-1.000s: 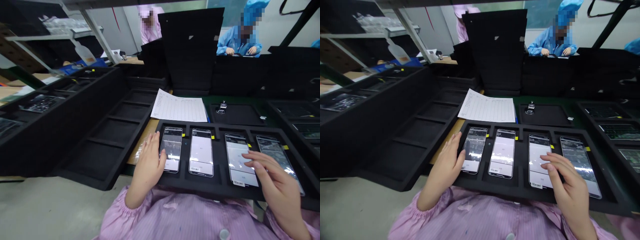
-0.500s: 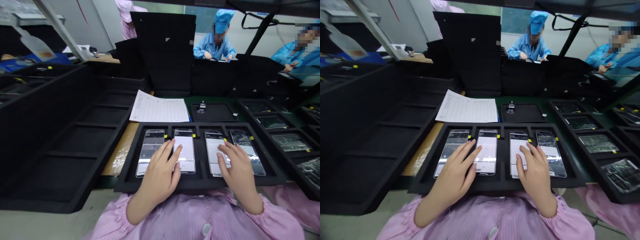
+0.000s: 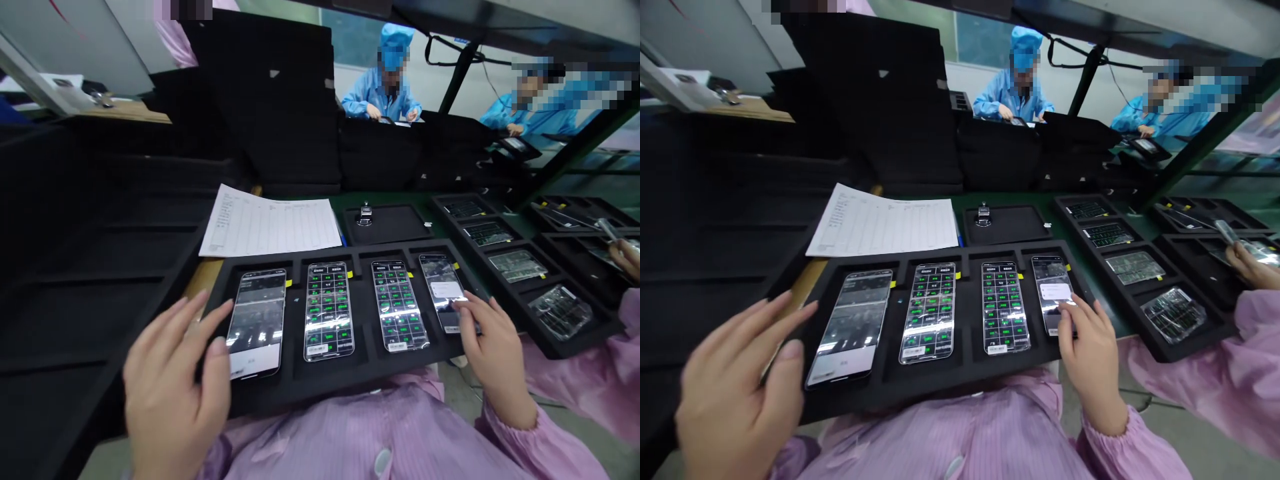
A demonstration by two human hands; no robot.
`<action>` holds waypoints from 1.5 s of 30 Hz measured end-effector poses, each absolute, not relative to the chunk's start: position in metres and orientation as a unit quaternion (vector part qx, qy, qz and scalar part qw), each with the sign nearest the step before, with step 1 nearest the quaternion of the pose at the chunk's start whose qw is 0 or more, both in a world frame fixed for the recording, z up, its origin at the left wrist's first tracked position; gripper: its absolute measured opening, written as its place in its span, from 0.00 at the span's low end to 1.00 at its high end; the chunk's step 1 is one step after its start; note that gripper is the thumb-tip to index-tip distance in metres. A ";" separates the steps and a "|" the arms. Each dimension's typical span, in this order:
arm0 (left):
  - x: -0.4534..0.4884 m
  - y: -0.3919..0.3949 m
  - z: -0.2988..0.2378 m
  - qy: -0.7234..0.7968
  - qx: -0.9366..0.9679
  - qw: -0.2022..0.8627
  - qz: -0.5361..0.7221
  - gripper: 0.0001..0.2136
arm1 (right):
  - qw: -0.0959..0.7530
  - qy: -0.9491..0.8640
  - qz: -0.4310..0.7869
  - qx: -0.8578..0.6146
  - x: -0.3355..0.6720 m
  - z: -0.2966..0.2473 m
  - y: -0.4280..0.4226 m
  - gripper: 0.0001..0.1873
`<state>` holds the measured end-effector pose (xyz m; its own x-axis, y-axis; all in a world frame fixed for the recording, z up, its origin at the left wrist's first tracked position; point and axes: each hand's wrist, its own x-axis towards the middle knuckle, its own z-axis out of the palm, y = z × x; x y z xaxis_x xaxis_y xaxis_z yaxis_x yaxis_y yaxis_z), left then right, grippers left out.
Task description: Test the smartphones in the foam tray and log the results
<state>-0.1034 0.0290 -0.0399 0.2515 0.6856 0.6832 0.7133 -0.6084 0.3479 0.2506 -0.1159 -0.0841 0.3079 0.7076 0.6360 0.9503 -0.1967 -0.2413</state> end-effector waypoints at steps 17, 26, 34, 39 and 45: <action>-0.119 0.030 -0.055 -0.558 -0.759 0.004 -0.335 0.15 | 0.316 -0.540 -0.115 -0.772 0.236 -0.090 -0.095 0.27; -0.116 0.030 -0.057 -0.565 -0.774 -0.011 -0.286 0.21 | 0.295 -0.534 -0.115 -0.784 0.236 -0.089 -0.096 0.25; -0.113 0.031 -0.058 -0.505 -0.828 0.021 -0.245 0.16 | 0.316 -0.527 -0.108 -0.781 0.230 -0.084 -0.095 0.30; -0.115 0.034 -0.059 -0.556 -0.782 -0.030 -0.280 0.21 | 0.325 -0.521 -0.105 -0.782 0.228 -0.080 -0.096 0.30; -0.115 0.035 -0.058 -0.566 -0.782 -0.086 -0.247 0.30 | 0.327 -0.522 -0.107 -0.780 0.232 -0.084 -0.097 0.31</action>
